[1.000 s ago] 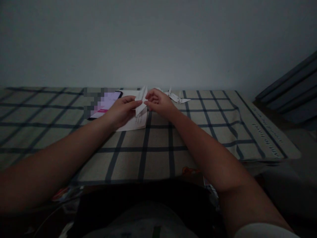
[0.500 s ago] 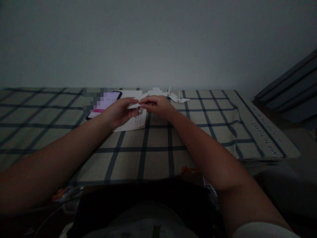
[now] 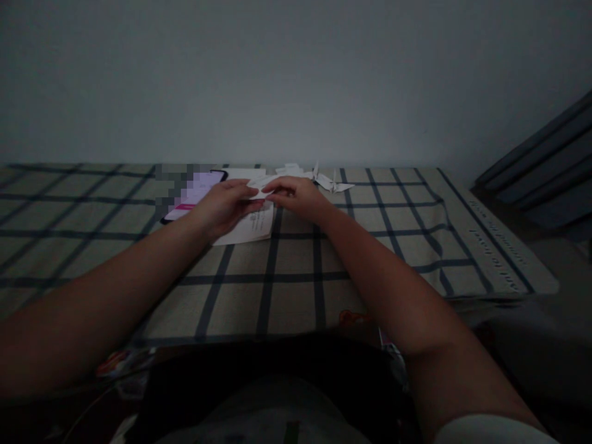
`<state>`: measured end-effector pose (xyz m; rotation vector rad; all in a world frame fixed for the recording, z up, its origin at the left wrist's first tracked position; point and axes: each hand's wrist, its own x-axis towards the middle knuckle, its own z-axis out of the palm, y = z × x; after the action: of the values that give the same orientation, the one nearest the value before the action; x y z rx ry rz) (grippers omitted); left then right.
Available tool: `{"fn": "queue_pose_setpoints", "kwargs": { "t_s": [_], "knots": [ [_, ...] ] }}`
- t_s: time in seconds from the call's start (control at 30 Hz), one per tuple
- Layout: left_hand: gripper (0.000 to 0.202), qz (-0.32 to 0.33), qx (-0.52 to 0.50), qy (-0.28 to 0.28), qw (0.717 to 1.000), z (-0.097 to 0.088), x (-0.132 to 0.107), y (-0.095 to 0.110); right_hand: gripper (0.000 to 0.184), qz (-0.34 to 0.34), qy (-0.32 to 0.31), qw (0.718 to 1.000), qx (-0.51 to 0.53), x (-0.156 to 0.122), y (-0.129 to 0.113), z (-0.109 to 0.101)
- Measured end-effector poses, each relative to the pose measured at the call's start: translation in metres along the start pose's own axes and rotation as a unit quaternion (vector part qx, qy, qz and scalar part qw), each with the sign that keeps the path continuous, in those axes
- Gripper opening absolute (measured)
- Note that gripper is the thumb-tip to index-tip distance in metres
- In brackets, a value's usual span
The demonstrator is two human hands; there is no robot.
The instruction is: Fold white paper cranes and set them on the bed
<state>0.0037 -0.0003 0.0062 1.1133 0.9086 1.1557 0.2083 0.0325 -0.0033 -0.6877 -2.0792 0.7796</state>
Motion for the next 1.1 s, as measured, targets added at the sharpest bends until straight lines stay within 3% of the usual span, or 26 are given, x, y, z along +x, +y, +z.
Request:
{"fn": "queue_pose_setpoints", "kwargs": {
  "t_s": [0.23,0.6,0.77,1.1],
  "knots": [
    [0.026,0.038,0.032,0.02,0.999,0.005,-0.005,-0.002,0.028,0.028,-0.009,1.0,0.003,0.0,-0.002,-0.002],
    [0.031,0.052,0.046,-0.015,0.997,0.003,-0.007,-0.003,0.026,0.049,0.032,0.998,0.037,0.002,0.0,0.002],
    [0.039,0.081,0.1,-0.016,0.992,0.001,-0.004,-0.007,0.023,0.057,0.049,0.997,0.015,0.002,-0.002,0.004],
    [0.038,0.058,0.008,0.001,0.998,0.003,-0.003,-0.006,0.042,0.096,0.088,0.979,0.159,0.002,0.004,0.009]
  ]
}}
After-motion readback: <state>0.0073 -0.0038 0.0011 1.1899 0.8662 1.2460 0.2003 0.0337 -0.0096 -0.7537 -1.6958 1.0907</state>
